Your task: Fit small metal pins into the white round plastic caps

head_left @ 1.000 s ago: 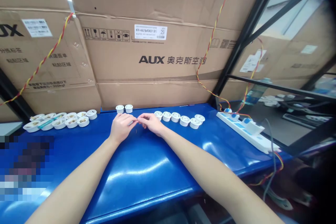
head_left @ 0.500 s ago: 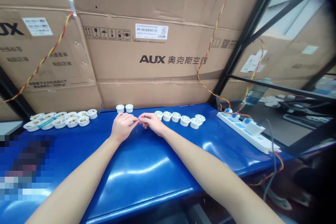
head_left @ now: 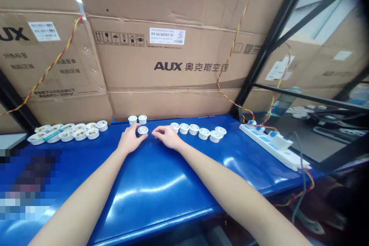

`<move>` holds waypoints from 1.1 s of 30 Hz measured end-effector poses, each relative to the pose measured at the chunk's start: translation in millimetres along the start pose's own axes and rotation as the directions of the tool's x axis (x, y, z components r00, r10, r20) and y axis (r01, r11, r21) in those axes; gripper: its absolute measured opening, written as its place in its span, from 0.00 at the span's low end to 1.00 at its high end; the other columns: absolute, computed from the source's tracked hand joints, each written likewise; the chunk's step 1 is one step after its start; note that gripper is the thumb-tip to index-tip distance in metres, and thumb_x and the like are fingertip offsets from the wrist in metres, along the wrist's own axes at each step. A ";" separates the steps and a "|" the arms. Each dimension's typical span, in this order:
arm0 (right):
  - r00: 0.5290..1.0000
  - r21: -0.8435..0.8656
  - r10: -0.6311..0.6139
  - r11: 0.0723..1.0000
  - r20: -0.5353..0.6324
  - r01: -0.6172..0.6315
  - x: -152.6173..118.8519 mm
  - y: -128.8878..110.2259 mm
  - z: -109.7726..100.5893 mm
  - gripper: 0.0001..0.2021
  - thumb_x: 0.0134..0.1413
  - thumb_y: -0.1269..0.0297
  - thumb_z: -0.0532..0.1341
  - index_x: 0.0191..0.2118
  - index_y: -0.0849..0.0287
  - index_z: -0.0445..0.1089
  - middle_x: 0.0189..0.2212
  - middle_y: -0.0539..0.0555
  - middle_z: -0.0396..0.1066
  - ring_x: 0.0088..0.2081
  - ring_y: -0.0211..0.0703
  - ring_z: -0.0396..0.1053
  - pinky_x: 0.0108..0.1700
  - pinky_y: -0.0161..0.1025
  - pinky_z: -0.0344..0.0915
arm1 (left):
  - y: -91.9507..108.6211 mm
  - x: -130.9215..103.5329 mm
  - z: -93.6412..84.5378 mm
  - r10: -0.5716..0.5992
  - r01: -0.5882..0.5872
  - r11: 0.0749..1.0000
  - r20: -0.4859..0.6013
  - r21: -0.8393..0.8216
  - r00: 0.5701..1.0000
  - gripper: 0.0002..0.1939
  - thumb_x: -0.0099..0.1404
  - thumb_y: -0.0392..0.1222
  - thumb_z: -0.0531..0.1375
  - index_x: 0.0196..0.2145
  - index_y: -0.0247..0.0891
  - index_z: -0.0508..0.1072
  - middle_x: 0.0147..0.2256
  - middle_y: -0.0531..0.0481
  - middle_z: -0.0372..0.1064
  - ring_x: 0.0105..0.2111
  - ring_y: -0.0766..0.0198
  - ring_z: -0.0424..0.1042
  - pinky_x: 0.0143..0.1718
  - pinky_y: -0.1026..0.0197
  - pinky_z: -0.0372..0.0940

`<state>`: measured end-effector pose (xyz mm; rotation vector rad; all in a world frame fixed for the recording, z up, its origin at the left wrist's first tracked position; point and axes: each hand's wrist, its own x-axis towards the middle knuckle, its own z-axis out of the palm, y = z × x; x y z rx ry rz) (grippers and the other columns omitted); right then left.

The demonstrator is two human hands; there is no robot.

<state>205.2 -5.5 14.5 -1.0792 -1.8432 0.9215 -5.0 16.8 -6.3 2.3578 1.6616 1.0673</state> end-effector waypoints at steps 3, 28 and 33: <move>1.000 -0.051 -0.011 0.999 -0.012 0.010 0.4 0.8 0.7 0.11 0.54 0.57 0.60 0.33 0.60 0.74 0.26 0.50 0.72 0.27 0.37 0.65 0.32 0.35 0.61 | -0.3 -1.0 0.5 0.033 -0.037 0.997 0.048 0.069 0.998 0.19 0.58 0.53 0.62 0.45 0.45 0.71 0.41 0.46 0.76 0.42 0.49 0.73 0.38 0.54 0.65; 0.901 -0.407 -0.400 0.860 -0.168 0.306 -4.9 -13.3 4.4 0.07 0.59 0.65 0.59 0.36 0.58 0.74 0.33 0.52 0.75 0.32 0.39 0.69 0.38 0.35 0.63 | 41.0 -9.8 -14.9 0.277 -0.277 0.961 -0.029 0.001 0.960 0.18 0.60 0.47 0.60 0.47 0.41 0.69 0.47 0.46 0.73 0.46 0.52 0.71 0.47 0.52 0.62; 0.908 -0.422 -0.382 0.861 -0.173 0.282 -5.2 -14.5 4.3 0.06 0.58 0.65 0.59 0.35 0.57 0.74 0.32 0.51 0.75 0.31 0.38 0.68 0.37 0.35 0.62 | 40.5 -10.5 -14.6 0.285 -0.285 0.958 -0.031 0.008 0.958 0.17 0.60 0.47 0.60 0.47 0.42 0.69 0.47 0.47 0.73 0.46 0.52 0.71 0.47 0.52 0.62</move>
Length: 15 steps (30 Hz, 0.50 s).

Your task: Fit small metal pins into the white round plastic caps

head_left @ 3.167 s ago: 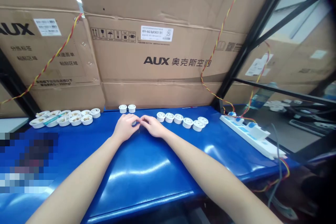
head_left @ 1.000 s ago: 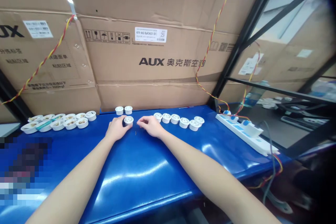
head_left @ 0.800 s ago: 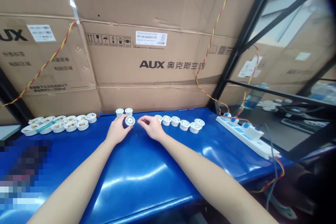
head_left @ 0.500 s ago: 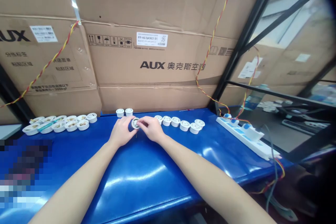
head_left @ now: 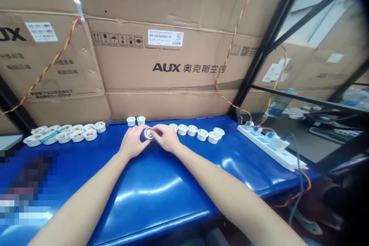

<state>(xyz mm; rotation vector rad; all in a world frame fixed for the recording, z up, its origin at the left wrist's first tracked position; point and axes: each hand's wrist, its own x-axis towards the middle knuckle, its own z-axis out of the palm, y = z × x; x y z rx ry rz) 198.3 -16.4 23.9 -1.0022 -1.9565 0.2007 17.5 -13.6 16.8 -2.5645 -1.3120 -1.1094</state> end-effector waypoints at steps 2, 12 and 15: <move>1.000 0.018 0.020 1.000 0.004 -0.020 0.1 0.1 -0.5 0.06 0.57 0.64 0.60 0.35 0.58 0.74 0.30 0.50 0.74 0.30 0.37 0.67 0.36 0.34 0.61 | -0.3 -0.3 0.0 0.003 -0.003 1.000 -0.004 0.002 1.000 0.17 0.60 0.48 0.60 0.47 0.42 0.69 0.47 0.47 0.73 0.46 0.52 0.71 0.47 0.52 0.63; 0.983 0.321 0.141 0.931 0.121 -0.173 0.5 13.1 1.5 0.09 0.53 0.59 0.63 0.33 0.60 0.72 0.26 0.49 0.71 0.27 0.36 0.64 0.31 0.34 0.61 | 0.1 -1.2 -0.2 0.012 -0.012 1.000 0.008 0.000 1.000 0.18 0.61 0.49 0.60 0.47 0.41 0.69 0.47 0.47 0.73 0.46 0.52 0.71 0.49 0.52 0.63; 0.976 0.367 0.163 0.907 0.143 -0.205 1.1 14.7 1.2 0.10 0.51 0.58 0.64 0.31 0.60 0.70 0.24 0.47 0.68 0.26 0.35 0.62 0.30 0.33 0.60 | -0.9 -1.4 0.4 0.025 -0.025 1.000 0.012 -0.017 1.000 0.18 0.61 0.49 0.61 0.48 0.41 0.69 0.47 0.47 0.73 0.46 0.53 0.71 0.49 0.52 0.63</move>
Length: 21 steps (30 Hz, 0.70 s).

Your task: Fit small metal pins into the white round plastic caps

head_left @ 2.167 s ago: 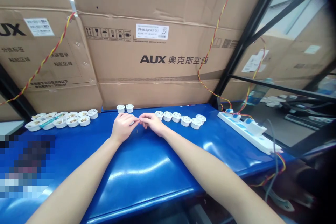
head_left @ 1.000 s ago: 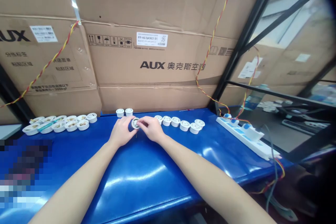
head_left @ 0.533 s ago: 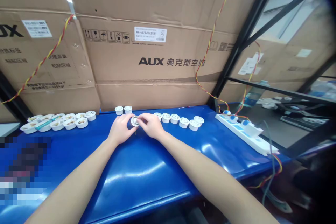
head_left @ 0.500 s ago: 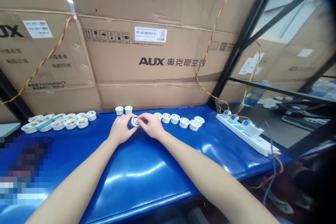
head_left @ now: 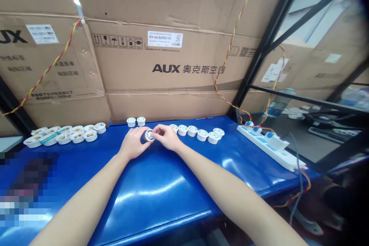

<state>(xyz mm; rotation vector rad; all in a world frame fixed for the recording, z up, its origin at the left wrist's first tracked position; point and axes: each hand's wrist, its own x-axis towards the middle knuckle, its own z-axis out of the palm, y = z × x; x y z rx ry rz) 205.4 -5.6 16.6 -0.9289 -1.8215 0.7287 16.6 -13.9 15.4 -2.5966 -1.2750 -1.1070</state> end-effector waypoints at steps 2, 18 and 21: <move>1.000 0.012 0.009 1.000 0.010 -0.009 -0.2 -1.4 -0.9 0.11 0.50 0.57 0.65 0.30 0.60 0.68 0.23 0.47 0.66 0.25 0.34 0.61 0.29 0.33 0.59 | -0.1 0.0 -0.1 0.012 -0.012 1.000 0.001 -0.012 1.000 0.19 0.61 0.49 0.61 0.48 0.41 0.69 0.47 0.47 0.73 0.47 0.53 0.71 0.49 0.52 0.64; 0.968 -0.337 -0.253 0.912 -0.007 0.235 -5.2 -14.4 1.3 0.17 0.48 0.55 0.67 0.42 0.56 0.68 0.39 0.53 0.67 0.36 0.40 0.65 0.40 0.37 0.63 | 0.8 1.2 -1.6 -0.030 0.030 0.999 0.004 0.019 1.000 0.19 0.58 0.46 0.61 0.47 0.41 0.69 0.47 0.47 0.73 0.45 0.52 0.72 0.47 0.52 0.64; 0.972 -0.338 -0.233 0.914 0.018 0.225 -5.6 -14.3 2.3 0.17 0.49 0.55 0.66 0.43 0.56 0.68 0.39 0.53 0.68 0.38 0.41 0.66 0.41 0.38 0.63 | 1.3 1.3 -2.0 -0.033 0.033 0.999 0.028 0.007 0.999 0.19 0.57 0.45 0.61 0.47 0.41 0.69 0.47 0.47 0.73 0.45 0.52 0.72 0.48 0.52 0.63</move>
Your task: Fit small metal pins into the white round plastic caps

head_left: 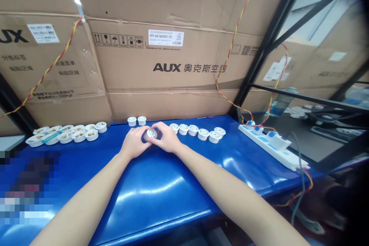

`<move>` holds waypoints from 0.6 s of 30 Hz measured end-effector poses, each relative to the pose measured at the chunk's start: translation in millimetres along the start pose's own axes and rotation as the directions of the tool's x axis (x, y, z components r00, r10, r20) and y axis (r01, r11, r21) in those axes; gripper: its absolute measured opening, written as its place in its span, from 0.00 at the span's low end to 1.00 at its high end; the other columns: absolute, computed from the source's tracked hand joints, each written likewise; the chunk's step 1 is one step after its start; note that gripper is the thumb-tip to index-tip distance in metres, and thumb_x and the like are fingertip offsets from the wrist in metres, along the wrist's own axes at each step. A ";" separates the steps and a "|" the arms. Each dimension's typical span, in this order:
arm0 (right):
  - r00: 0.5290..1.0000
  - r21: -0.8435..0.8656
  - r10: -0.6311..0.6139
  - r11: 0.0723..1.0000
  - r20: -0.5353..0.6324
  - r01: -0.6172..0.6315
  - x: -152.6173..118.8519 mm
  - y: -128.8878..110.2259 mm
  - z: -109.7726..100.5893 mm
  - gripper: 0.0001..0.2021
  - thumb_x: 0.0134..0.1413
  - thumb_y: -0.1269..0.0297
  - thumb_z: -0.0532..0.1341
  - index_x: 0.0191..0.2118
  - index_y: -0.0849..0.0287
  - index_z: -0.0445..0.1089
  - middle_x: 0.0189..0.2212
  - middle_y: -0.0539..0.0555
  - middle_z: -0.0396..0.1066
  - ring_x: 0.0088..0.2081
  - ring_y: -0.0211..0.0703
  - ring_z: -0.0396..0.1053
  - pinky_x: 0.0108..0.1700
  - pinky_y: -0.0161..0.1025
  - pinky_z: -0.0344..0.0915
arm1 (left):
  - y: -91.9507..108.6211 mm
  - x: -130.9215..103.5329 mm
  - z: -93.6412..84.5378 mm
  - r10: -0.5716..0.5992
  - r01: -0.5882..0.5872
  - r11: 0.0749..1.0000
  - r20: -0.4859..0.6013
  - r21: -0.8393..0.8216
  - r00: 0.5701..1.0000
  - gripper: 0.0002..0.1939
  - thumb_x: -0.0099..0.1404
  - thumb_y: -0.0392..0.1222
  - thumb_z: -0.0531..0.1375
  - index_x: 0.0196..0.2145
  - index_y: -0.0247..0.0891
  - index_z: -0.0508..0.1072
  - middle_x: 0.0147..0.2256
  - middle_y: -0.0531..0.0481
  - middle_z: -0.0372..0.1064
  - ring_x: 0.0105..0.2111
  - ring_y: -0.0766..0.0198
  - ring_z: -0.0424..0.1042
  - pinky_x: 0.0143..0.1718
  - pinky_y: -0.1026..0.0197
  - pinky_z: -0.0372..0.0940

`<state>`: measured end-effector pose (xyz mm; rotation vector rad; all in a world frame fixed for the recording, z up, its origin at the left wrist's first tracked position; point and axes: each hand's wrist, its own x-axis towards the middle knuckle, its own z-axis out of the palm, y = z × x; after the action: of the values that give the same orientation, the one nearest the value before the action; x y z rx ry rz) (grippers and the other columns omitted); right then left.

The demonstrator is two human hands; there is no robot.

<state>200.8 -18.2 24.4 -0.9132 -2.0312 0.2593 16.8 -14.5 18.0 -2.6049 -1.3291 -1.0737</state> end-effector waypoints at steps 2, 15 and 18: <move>1.000 0.008 0.016 1.000 -0.002 -0.016 -0.4 -0.4 0.4 0.16 0.51 0.55 0.65 0.43 0.57 0.67 0.39 0.53 0.69 0.38 0.41 0.66 0.41 0.37 0.62 | 0.1 0.1 -0.3 -0.005 0.006 1.000 0.018 -0.018 1.000 0.19 0.58 0.45 0.60 0.48 0.42 0.69 0.47 0.48 0.74 0.44 0.52 0.72 0.48 0.52 0.64; 0.997 -0.240 0.063 0.969 0.051 -0.049 3.9 4.7 -2.4 0.13 0.52 0.56 0.64 0.42 0.56 0.69 0.37 0.54 0.72 0.41 0.46 0.66 0.44 0.40 0.60 | -2.7 0.1 7.1 0.014 -0.007 0.998 0.113 -0.065 0.993 0.23 0.64 0.49 0.56 0.55 0.42 0.63 0.54 0.44 0.66 0.52 0.51 0.66 0.51 0.50 0.62; 0.992 -0.345 0.071 0.938 0.101 -0.032 4.6 13.7 -2.2 0.13 0.51 0.55 0.65 0.39 0.57 0.70 0.35 0.55 0.72 0.41 0.48 0.64 0.45 0.42 0.59 | -5.9 -0.8 10.7 -0.024 0.029 0.999 0.202 -0.023 0.979 0.22 0.64 0.52 0.55 0.53 0.42 0.66 0.53 0.44 0.67 0.52 0.50 0.65 0.50 0.48 0.63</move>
<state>207.8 -5.7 22.0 -1.1899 -2.1992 -0.0198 18.2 -8.0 7.7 -2.7858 -1.3990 -0.8536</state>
